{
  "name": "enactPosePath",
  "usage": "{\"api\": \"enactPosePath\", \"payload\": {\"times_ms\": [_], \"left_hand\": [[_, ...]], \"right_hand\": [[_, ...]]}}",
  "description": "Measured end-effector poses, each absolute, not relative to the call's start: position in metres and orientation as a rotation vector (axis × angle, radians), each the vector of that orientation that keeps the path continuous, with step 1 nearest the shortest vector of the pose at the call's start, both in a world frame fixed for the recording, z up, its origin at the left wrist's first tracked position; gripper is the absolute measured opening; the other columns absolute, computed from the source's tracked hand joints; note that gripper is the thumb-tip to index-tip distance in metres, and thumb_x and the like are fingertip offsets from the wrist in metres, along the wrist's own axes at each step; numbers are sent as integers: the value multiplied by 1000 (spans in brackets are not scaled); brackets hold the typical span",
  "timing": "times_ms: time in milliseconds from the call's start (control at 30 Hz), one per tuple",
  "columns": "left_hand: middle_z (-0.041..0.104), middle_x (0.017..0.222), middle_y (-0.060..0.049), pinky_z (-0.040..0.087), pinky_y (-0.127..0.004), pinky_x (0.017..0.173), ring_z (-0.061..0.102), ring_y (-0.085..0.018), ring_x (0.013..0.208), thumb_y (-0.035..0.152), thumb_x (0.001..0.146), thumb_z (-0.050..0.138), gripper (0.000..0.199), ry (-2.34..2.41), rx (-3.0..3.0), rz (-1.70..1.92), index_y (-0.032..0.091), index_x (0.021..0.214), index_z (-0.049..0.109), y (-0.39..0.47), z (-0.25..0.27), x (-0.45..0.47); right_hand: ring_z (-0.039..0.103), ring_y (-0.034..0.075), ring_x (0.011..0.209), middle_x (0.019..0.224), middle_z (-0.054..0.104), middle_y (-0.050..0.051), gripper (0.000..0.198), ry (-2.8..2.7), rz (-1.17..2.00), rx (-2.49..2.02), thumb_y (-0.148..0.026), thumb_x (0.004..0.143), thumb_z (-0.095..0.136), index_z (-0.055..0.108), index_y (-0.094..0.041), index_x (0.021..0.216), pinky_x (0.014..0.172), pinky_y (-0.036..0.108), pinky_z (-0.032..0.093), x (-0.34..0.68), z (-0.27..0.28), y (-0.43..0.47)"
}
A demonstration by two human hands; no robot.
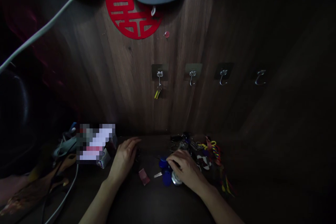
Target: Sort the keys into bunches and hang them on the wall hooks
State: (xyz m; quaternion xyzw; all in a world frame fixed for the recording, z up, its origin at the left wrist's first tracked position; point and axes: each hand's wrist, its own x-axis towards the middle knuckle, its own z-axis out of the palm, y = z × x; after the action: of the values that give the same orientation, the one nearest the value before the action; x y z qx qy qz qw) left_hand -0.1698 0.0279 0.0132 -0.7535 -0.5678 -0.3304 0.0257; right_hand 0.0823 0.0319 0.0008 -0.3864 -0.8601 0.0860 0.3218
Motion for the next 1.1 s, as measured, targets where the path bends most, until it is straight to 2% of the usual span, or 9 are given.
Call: {"api": "enactPosePath", "payload": {"times_ms": [167, 400, 500, 600, 700, 900, 1100], "left_hand": [[66, 104, -4, 46, -40, 89, 60, -20, 97, 19, 89, 45, 25, -1549, -2623, -915, 24, 109, 58, 16, 15, -129], [52, 133, -1, 38, -39, 100, 45, -19, 121, 5, 85, 48, 53, -1318, -2879, -647, 30, 130, 41, 5, 9, -102], [58, 124, -1, 39, -37, 98, 49, -19, 116, 7, 85, 50, 44, -1346, -2906, -642, 29, 123, 49, 6, 7, -102], [64, 105, -2, 44, -34, 87, 56, -20, 100, 14, 86, 52, 26, -1464, -2852, -665, 26, 108, 59, 8, 7, -104], [65, 93, -3, 44, -33, 80, 57, -20, 90, 19, 87, 50, 15, -1558, -2776, -673, 23, 93, 63, 9, 8, -107], [65, 84, -3, 42, -31, 76, 58, -19, 83, 26, 89, 47, 19, -1625, -2702, -811, 21, 82, 64, 7, 12, -111], [66, 80, -2, 42, -29, 74, 59, -18, 78, 28, 90, 45, 24, -1602, -2732, -696, 20, 78, 64, 6, 13, -111]], "right_hand": [[60, 18, 86, 90, 68, 3, 21, -2123, 194, -1109, -17, 90, 43, 61, -24, 97, 80, 33, 42, 83, 0, 33], [62, 18, 84, 86, 69, 2, 23, -2046, 107, -1197, -12, 86, 43, 62, -23, 91, 77, 32, 42, 86, -3, 37], [61, 18, 83, 85, 69, 2, 24, -2068, 123, -1210, -11, 86, 42, 62, -24, 91, 77, 32, 42, 86, -4, 37], [61, 17, 83, 86, 69, 1, 24, -2077, 130, -1205, -10, 85, 43, 62, -24, 90, 77, 32, 41, 86, -5, 36], [61, 18, 83, 85, 69, 0, 23, -2084, 142, -1211, -9, 84, 44, 62, -23, 89, 77, 32, 40, 85, -5, 35], [60, 18, 81, 82, 68, 0, 22, -2092, 135, -1200, -9, 83, 46, 62, -24, 88, 76, 32, 40, 84, -3, 32], [60, 17, 80, 82, 68, 0, 23, -2100, 152, -1199, -8, 83, 46, 62, -24, 88, 76, 32, 40, 84, -3, 32]]}}
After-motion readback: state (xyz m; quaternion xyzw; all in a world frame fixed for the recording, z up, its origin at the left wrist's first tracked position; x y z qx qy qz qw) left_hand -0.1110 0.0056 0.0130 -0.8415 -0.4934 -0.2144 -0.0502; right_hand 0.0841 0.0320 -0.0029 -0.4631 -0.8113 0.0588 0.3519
